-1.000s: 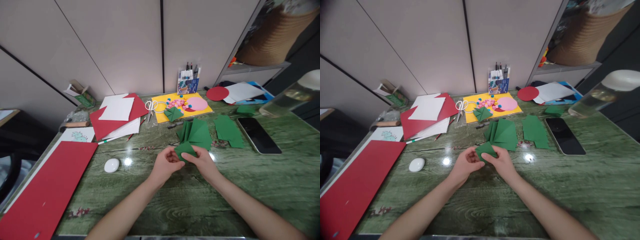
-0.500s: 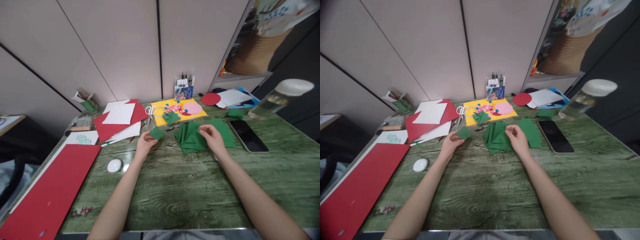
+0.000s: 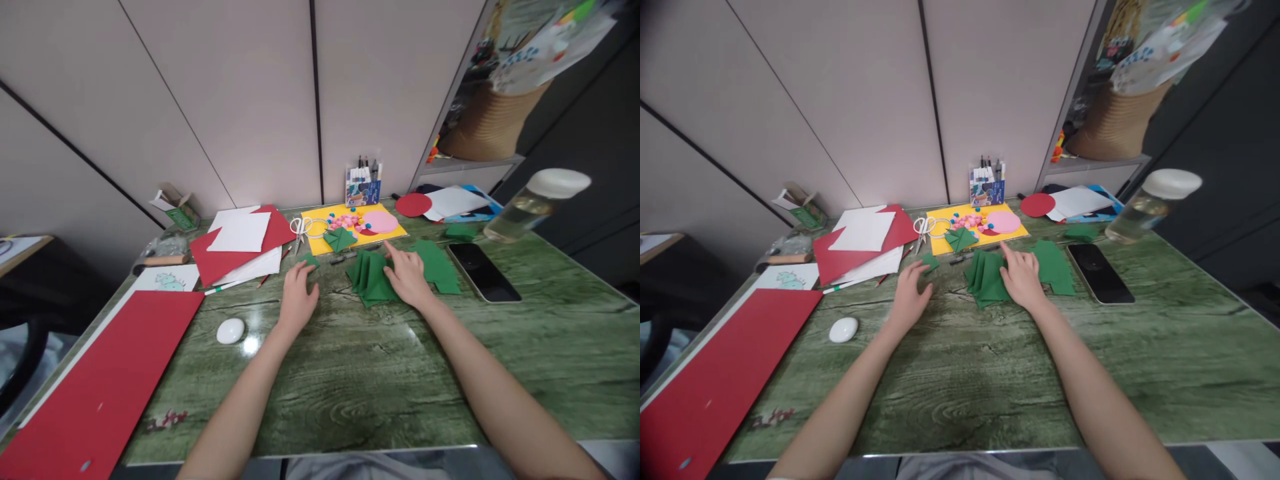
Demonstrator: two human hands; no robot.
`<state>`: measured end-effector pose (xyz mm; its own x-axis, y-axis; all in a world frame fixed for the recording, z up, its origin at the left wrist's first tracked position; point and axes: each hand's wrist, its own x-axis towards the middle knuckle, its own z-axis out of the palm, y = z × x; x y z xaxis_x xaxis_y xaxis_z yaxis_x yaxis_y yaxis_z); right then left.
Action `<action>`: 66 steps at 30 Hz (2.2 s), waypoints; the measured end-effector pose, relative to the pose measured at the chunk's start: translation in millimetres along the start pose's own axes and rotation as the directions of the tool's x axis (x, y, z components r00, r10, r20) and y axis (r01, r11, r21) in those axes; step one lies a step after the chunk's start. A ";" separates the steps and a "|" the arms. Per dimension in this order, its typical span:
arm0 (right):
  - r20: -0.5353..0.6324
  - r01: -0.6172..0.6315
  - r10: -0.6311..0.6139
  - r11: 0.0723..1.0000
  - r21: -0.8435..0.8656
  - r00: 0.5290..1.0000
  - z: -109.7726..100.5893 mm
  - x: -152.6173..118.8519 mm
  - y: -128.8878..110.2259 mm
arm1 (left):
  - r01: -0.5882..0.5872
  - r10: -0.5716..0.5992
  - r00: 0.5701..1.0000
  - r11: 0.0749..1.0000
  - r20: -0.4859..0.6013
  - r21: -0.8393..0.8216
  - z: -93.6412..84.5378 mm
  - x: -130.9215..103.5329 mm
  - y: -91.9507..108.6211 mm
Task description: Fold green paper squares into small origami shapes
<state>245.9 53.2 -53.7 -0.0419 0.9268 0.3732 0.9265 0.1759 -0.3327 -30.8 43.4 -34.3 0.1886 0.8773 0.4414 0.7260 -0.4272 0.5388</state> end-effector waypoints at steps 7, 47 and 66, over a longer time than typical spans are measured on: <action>0.023 0.008 -0.010 0.998 0.057 1.000 -11.3 -1.4 1.6 | -0.114 0.108 0.986 0.993 0.129 0.041 5.1 -9.2 13.1; 0.360 0.029 -0.373 0.728 0.685 0.855 -70.8 -21.1 -64.0 | 0.801 -0.221 0.591 0.044 0.776 -0.597 -12.0 -15.5 54.8; 0.465 -0.070 -0.413 0.683 0.727 0.783 -67.6 -20.5 -63.0 | 0.850 -0.245 0.467 -0.141 0.849 -0.508 -13.7 -12.0 55.6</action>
<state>213.6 0.7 18.2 -0.5897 0.8072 0.0272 0.3644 0.2960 -0.8830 -1.8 6.1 0.2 0.4721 0.7005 -0.5352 -0.2778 0.6944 0.6638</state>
